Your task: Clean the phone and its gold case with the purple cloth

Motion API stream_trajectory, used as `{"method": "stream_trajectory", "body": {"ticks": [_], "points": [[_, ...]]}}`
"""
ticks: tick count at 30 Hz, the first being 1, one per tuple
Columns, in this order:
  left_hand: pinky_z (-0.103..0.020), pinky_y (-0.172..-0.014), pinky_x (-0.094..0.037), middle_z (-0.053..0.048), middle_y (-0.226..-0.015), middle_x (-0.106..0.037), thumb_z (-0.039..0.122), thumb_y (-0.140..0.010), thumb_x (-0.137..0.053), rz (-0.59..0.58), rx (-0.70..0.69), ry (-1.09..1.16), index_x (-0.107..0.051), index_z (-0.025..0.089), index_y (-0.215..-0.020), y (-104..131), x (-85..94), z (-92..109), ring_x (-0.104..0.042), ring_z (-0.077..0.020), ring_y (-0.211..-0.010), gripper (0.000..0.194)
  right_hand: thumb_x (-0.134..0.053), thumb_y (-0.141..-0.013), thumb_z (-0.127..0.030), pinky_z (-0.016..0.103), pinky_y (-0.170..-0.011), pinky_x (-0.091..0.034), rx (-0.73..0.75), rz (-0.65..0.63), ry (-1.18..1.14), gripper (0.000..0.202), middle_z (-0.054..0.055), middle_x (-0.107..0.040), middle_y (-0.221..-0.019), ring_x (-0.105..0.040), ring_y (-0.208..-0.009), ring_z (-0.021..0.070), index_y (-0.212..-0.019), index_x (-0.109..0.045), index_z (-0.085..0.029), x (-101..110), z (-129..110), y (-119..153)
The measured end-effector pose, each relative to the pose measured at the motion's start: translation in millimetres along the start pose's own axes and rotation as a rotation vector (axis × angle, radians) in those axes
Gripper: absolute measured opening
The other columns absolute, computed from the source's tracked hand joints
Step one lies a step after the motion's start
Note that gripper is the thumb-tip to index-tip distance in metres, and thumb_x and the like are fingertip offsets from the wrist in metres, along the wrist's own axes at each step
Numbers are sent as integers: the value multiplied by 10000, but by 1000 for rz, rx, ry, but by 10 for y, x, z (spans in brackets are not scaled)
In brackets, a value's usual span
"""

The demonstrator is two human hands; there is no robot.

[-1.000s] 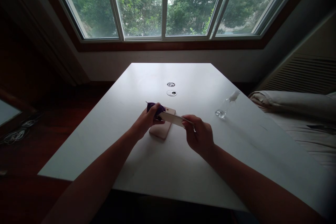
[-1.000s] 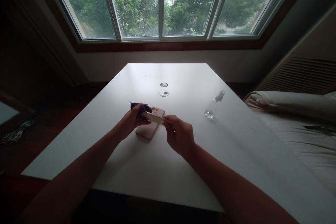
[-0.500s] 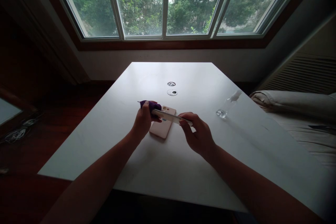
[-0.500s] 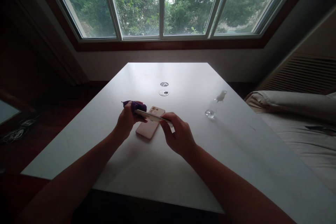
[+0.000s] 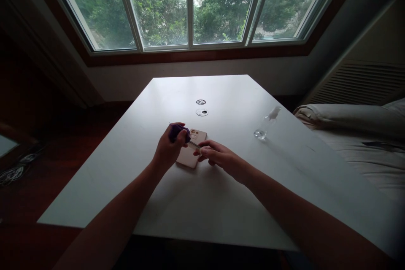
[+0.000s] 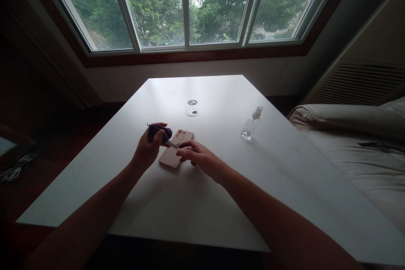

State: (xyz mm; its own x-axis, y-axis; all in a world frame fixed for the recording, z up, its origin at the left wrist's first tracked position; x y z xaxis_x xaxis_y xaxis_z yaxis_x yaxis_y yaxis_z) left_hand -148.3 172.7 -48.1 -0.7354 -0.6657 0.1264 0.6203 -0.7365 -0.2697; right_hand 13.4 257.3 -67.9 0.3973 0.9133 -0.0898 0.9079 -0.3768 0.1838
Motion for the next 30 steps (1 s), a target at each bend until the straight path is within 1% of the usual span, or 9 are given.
{"method": "stream_trajectory", "body": {"ticks": [4,7,9,14,18,21,25,28,30], "points": [[-280,-749,-569,-48,-971,-705,421,-866,-727,-93,-111,-36,-623,196,-1213,41,-63,96,-670,-160,-801,426,-830,-749,-550,324,-754,-463,-11,43,37,609,84,-689,-1108,-642,-904,205,-1210,-634,-203,43,61,-15],[-307,-791,-567,-60,-1012,-721,442,-923,-653,-119,-86,31,-613,200,-1227,53,-101,77,-687,-175,-844,391,-831,-743,-576,354,-802,-500,20,58,121,667,90,-664,-1163,-638,-939,221,-1274,-630,-226,73,129,-44],[-318,-791,-564,-68,-1005,-730,479,-968,-568,-104,-76,49,-624,192,-1215,53,-103,63,-694,-187,-859,383,-808,-765,-590,358,-791,-506,58,75,178,675,88,-666,-1144,-634,-930,225,-1308,-618,-238,81,147,-47],[-341,-826,-545,-80,-1002,-746,513,-1002,-458,-50,-101,86,-678,175,-1157,59,-83,84,-697,-206,-872,432,-783,-798,-576,343,-755,-515,196,123,269,623,76,-670,-1103,-638,-889,213,-1290,-608,-237,36,67,21],[-369,-842,-541,-94,-1041,-754,472,-992,-409,-36,-49,242,-698,166,-1107,61,-96,105,-701,-236,-916,436,-773,-810,-560,366,-779,-546,268,158,360,630,87,-671,-1133,-660,-920,230,-1317,-573,-244,5,1,83],[-368,-862,-535,-114,-1183,-734,444,-980,-392,-58,14,315,-730,152,-1088,49,-102,117,-696,-249,-975,459,-766,-819,-538,405,-833,-562,369,201,489,648,97,-661,-1203,-668,-989,258,-1358,-532,-263,3,-74,123],[-375,-987,-502,-108,-1363,-666,408,-974,-479,-190,114,501,-672,181,-1280,52,-151,157,-672,-243,-1111,427,-768,-811,-492,467,-929,-547,585,293,701,725,129,-614,-1349,-627,-1156,321,-1438,-479,-270,13,-231,195],[-419,-1072,-464,-124,-1335,-684,402,-979,-546,-281,161,604,-600,197,-1376,75,-194,215,-649,-253,-1201,451,-767,-804,-480,480,-920,-547,681,332,809,770,133,-610,-1364,-630,-1148,335,-1476,-450,-278,26,-309,234],[-443,-1075,-469,-131,-1279,-714,425,-975,-584,-293,187,615,-595,199,-1374,84,-203,226,-653,-265,-1212,459,-769,-795,-487,490,-916,-543,712,351,864,797,135,-624,-1340,-639,-1125,342,-1490,-440,-279,36,-336,250]]}}
Point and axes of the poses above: each hand's wrist, its own y-axis away from the middle knuckle, its own x-axis out of the back of the hand, z = x × y, the point moved 7 cm from there along -y, towards the middle knuckle
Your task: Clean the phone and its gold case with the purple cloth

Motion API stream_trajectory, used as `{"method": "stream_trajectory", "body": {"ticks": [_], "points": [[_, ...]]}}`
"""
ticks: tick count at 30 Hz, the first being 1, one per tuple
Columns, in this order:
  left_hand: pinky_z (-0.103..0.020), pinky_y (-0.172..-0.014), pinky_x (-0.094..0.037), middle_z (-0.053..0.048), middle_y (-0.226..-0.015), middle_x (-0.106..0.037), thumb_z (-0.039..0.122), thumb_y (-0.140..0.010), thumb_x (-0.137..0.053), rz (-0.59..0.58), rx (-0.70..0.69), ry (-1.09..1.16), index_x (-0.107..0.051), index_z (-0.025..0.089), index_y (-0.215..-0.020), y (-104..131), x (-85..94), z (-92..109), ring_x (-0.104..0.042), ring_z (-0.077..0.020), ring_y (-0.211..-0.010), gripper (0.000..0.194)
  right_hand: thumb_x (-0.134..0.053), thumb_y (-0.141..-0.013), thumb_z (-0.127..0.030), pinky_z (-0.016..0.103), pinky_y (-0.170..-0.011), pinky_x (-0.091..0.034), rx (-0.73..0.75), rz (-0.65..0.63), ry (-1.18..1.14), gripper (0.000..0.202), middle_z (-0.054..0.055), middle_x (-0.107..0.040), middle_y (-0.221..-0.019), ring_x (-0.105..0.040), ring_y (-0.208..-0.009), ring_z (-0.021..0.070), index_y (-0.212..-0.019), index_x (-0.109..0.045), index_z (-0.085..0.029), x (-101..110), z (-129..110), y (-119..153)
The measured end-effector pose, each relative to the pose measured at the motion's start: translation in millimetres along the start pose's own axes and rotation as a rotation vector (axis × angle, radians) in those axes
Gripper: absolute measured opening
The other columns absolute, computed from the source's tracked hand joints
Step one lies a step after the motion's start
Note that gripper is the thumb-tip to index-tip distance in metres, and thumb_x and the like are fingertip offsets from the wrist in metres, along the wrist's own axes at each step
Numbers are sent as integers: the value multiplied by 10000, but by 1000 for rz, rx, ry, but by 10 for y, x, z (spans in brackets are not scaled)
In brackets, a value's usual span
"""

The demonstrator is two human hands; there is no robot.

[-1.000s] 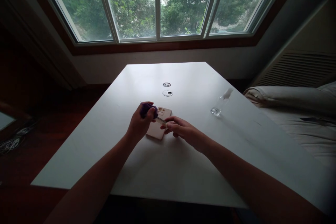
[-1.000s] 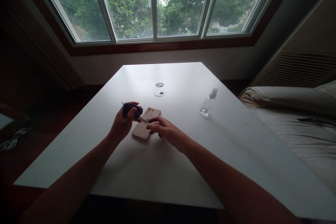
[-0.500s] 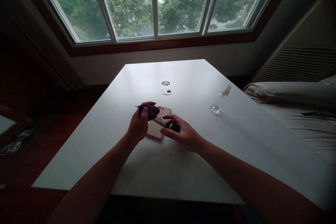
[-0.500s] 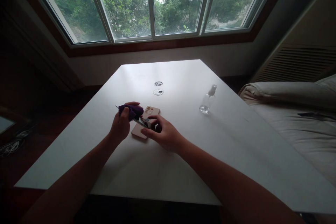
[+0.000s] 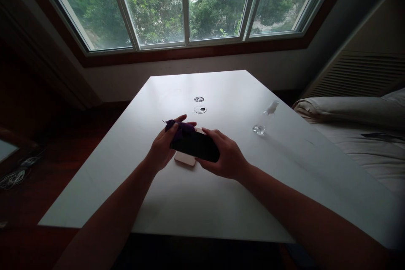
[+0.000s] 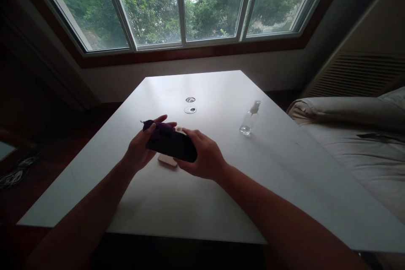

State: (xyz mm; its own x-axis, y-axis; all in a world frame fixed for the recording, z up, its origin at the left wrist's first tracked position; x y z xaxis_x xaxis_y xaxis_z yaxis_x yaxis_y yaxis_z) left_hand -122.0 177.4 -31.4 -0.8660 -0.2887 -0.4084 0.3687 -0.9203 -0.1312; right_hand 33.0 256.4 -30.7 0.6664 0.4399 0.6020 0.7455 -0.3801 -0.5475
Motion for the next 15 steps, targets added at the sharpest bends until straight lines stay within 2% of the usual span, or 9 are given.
{"method": "stream_trajectory", "body": {"ticks": [5,7,12,15], "points": [[-399,-993,-532,-116,-1111,-771,492,-928,-668,61,25,-23,-714,163,-1103,-12,74,-22,-714,-251,-1077,375,-783,-771,-489,509,-993,-513,27,-8,24,853,132,-621,-1367,-626,-1186,361,-1513,-408,-296,-4,6,23],[-366,-941,-553,-111,-1028,-782,531,-910,-678,84,34,-50,-730,145,-1004,-19,123,-35,-733,-236,-991,400,-792,-767,-487,501,-998,-512,51,-20,3,869,129,-617,-1381,-627,-1193,357,-1516,-391,-302,-27,1,44],[-357,-833,-586,-112,-917,-789,642,-835,-703,153,65,-109,-731,133,-964,-23,224,-53,-754,-254,-881,525,-816,-757,-469,485,-971,-523,89,-43,-48,880,136,-625,-1365,-650,-1156,346,-1501,-379,-297,-68,1,82],[-366,-784,-594,-119,-857,-782,684,-825,-682,195,59,-138,-724,122,-945,-10,216,-19,-755,-266,-831,576,-815,-763,-459,472,-928,-545,81,-69,-83,869,148,-616,-1366,-665,-1121,335,-1490,-371,-288,-96,16,82]]}}
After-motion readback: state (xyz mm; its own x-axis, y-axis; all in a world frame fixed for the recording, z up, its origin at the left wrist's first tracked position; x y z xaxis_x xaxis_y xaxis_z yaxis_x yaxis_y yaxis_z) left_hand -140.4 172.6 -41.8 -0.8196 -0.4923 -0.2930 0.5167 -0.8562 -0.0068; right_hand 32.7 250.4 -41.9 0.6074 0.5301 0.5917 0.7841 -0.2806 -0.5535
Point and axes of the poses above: each hand's wrist, its own y-axis away from the middle knuckle, its own x-axis out of the back of the hand, z = x × y, the point moved 7 cm from there along -y, towards the middle knuckle
